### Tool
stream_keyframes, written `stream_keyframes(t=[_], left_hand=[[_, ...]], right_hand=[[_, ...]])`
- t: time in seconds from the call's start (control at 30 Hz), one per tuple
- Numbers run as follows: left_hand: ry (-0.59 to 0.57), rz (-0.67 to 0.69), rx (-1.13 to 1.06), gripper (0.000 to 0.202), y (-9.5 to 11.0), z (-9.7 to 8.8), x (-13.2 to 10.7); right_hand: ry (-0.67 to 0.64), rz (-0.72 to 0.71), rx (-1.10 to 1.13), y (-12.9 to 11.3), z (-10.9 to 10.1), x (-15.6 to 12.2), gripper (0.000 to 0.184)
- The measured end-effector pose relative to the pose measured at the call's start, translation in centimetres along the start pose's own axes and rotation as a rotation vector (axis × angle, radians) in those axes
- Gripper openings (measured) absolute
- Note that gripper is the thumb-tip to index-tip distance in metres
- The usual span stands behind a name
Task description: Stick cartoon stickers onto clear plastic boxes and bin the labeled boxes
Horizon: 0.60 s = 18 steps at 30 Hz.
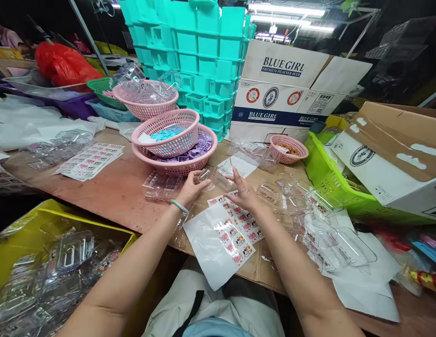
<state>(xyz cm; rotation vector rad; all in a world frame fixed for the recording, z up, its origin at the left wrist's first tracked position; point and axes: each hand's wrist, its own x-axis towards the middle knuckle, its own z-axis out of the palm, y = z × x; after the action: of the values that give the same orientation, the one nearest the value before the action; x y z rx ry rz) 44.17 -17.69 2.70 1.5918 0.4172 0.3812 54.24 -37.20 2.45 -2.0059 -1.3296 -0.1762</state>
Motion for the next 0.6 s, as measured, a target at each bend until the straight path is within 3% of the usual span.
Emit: stream_keyframes(t=[0.13, 0.23, 0.3, 0.37, 0.43, 0.53, 0.6], left_hand=[[-0.033, 0.026, 0.192, 0.059, 1.7, -1.3, -1.6], [-0.248, 0.053, 0.249, 0.050, 2.9, -1.3, -4.1], [-0.365, 0.013, 0.057, 0.050, 3.0, -0.9, -6.0], [-0.421, -0.059, -0.229, 0.055, 2.4, -0.3, -7.9], [-0.463, -0.115, -0.474, 0.064, 1.4, 0.5, -9.6], [-0.455, -0.112, -0.606, 0.072, -0.3, 1.5, -11.1], [-0.397, -0.161, -0.583, 0.070, -1.2, 1.8, -11.4]], right_hand=[[0.064, -0.047, 0.026, -3.8, -0.3, -0.4, 0.117], [0.059, -0.016, 0.209, -7.5, -0.1, -1.8, 0.106], [0.176, 0.176, 0.443, -9.1, 0.0, -3.1, 0.103], [0.309, 0.414, 0.700, -9.8, 0.2, -4.6, 0.103], [0.361, 0.592, 0.888, -9.9, 0.6, -6.2, 0.096], [0.355, 0.729, 0.967, -9.4, 1.3, -8.4, 0.086], [0.390, 0.774, 0.878, -9.0, 1.4, -9.5, 0.086]])
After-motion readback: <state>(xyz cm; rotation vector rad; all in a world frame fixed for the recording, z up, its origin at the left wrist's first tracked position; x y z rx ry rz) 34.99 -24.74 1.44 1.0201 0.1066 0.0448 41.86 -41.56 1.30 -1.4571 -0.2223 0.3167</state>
